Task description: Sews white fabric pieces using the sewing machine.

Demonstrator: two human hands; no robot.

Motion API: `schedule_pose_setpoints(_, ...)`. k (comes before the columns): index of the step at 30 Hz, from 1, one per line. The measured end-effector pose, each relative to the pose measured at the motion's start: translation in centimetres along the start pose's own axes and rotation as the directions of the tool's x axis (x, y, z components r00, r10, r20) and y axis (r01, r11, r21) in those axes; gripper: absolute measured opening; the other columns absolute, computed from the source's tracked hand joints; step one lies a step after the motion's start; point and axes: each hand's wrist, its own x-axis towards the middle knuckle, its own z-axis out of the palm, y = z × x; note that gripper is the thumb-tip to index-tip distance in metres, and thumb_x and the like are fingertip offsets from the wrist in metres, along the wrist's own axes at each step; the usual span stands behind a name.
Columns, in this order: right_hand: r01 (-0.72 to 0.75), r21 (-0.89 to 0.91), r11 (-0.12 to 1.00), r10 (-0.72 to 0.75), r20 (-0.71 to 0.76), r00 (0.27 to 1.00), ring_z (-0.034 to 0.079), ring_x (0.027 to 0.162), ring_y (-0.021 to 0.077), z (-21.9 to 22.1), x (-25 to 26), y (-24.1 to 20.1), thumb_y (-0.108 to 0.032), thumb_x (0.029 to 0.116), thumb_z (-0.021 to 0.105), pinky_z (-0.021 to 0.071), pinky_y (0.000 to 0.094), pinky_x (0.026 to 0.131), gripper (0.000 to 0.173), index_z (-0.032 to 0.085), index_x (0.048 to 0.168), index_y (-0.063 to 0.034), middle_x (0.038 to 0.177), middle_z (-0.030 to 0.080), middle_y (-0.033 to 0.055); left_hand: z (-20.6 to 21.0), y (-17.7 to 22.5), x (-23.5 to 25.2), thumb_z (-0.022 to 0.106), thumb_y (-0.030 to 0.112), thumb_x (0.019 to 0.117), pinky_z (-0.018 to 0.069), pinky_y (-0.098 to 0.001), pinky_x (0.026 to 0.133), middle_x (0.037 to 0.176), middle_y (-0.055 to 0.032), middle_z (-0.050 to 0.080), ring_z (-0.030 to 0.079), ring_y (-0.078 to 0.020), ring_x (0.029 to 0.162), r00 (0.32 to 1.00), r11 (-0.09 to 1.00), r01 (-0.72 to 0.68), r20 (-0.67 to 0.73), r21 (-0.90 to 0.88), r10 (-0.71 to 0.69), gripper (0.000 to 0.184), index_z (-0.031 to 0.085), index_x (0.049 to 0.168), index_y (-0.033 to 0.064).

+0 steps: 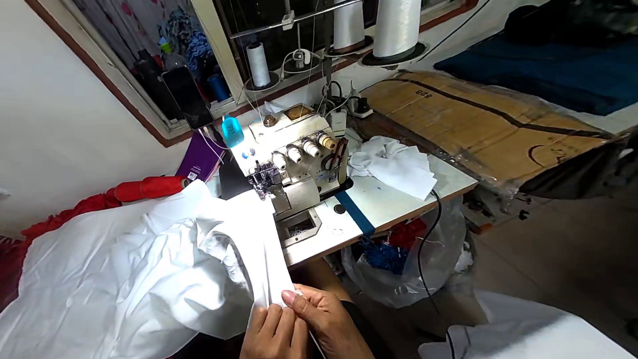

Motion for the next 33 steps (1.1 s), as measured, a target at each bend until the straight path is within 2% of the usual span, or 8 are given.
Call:
schedule_pose_setpoints(6, 0.031, -0.054, 0.998, -0.036, -0.085, 0.996, 0.064, 0.065, 0.0019, -0.3, 0.0, 0.3, -0.011, 0.1005, 0.06, 0.0552, 0.0234, 0.064, 0.018, 0.074, 0.092, -0.0035, 0.073, 0.069, -0.0032, -0.4, -4.6, 2.7, 0.054, 0.035, 0.0962, 0.0534, -0.0433, 0.067, 0.083, -0.0081, 0.07, 0.068, -0.024, 0.076, 0.997, 0.974, 0.07, -0.005, -0.217, -0.073, 0.034, 0.072, 0.091, 0.0068)
schedule_pose_setpoints(9, 0.007, -0.014, 1.0, -0.009, -0.108, 0.994, 0.064, 0.067, 0.0011, -0.4, -1.0, 0.2, -0.009, 0.0997, 0.059, 0.0555, 0.0239, 0.067, 0.018, 0.073, 0.089, -0.0042, 0.072, 0.069, -0.0047, 1.9, -8.4, 5.3, 0.04, 0.038, 0.1014, 0.0569, -0.0473, 0.08, 0.126, -0.0121, 0.072, 0.073, -0.0288, 0.105, 0.978, 0.976, 0.202, -0.036, -0.085, -0.206, 0.051, 0.072, 0.125, 0.0052)
schedule_pose_setpoints(11, -0.008, 0.038, 0.999, 0.013, -0.115, 0.993, 0.065, 0.068, 0.0013, -0.3, -1.3, 0.1, -0.008, 0.1001, 0.059, 0.0558, 0.0242, 0.068, 0.018, 0.072, 0.088, -0.0044, 0.073, 0.069, -0.0049, 2.7, -9.3, 6.2, 0.035, 0.036, 0.1035, 0.056, -0.0469, 0.086, 0.139, -0.0102, 0.066, 0.069, -0.029, 0.116, 0.967, 0.967, 0.255, 0.018, -0.023, -0.255, 0.053, 0.067, 0.136, 0.0085)
schedule_pose_setpoints(18, -0.049, 0.189, 0.981, 0.073, -0.121, 0.99, 0.064, 0.067, 0.0015, 0.1, 1.3, -0.4, -0.005, 0.1001, 0.056, 0.0546, 0.0236, 0.066, 0.02, 0.071, 0.087, -0.0055, 0.072, 0.068, -0.0049, 3.4, -11.1, 8.4, 0.035, 0.036, 0.1017, 0.0561, -0.0442, 0.08, 0.135, -0.0052, 0.069, 0.072, -0.0276, 0.102, 0.955, 0.954, 0.29, 0.039, 0.078, -0.294, 0.052, 0.074, 0.127, 0.0134)
schedule_pose_setpoints(25, -0.072, 0.272, 0.96, 0.101, -0.094, 0.991, 0.065, 0.061, 0.0073, 0.3, 8.5, -0.8, -0.006, 0.0984, 0.054, 0.0567, 0.0266, 0.06, 0.021, 0.068, 0.083, -0.005, 0.07, 0.067, 0.0002, 4.5, -16.3, 12.9, 0.037, 0.039, 0.1003, 0.0536, -0.0553, 0.075, 0.138, -0.0034, 0.066, 0.067, -0.0347, 0.104, 0.849, 0.874, 0.469, 0.205, 0.131, -0.486, 0.052, 0.065, 0.139, 0.0173)
schedule_pose_setpoints(28, -0.079, 0.276, 0.958, 0.102, -0.072, 0.992, 0.065, 0.059, 0.0072, 0.5, 11.5, -1.2, -0.006, 0.0977, 0.051, 0.0573, 0.0253, 0.056, 0.022, 0.068, 0.084, -0.0052, 0.07, 0.067, -0.0004, 5.0, -18.7, 14.7, 0.044, 0.044, 0.104, 0.0518, -0.0624, 0.073, 0.114, -0.0139, 0.071, 0.067, -0.0411, 0.099, 0.816, 0.844, 0.526, 0.22, 0.101, -0.535, 0.044, 0.07, 0.121, 0.0125)
schedule_pose_setpoints(31, -0.067, 0.281, 0.957, 0.105, -0.124, 0.987, 0.064, 0.056, 0.0082, 1.0, 12.9, -2.1, -0.007, 0.0984, 0.051, 0.0563, 0.0247, 0.053, 0.026, 0.067, 0.079, -0.0048, 0.068, 0.066, 0.0006, 4.9, -21.1, 15.0, 0.047, 0.048, 0.1046, 0.0501, -0.065, 0.088, 0.12, -0.0178, 0.069, 0.066, -0.0402, 0.113, 0.777, 0.816, 0.576, 0.283, 0.037, -0.562, 0.047, 0.069, 0.126, 0.0131)
schedule_pose_setpoints(33, -0.059, 0.275, 0.96, 0.106, -0.158, 0.982, 0.063, 0.055, 0.0086, 1.2, 13.2, -2.5, -0.006, 0.0981, 0.051, 0.0558, 0.0248, 0.053, 0.028, 0.065, 0.075, -0.0057, 0.065, 0.064, 0.0004, 4.2, -23.2, 12.7, 0.041, 0.055, 0.1036, 0.0476, -0.0573, 0.105, 0.137, -0.0073, 0.066, 0.06, -0.0275, 0.129, 0.853, 0.867, 0.487, 0.272, -0.104, -0.446, 0.054, 0.068, 0.133, 0.019)
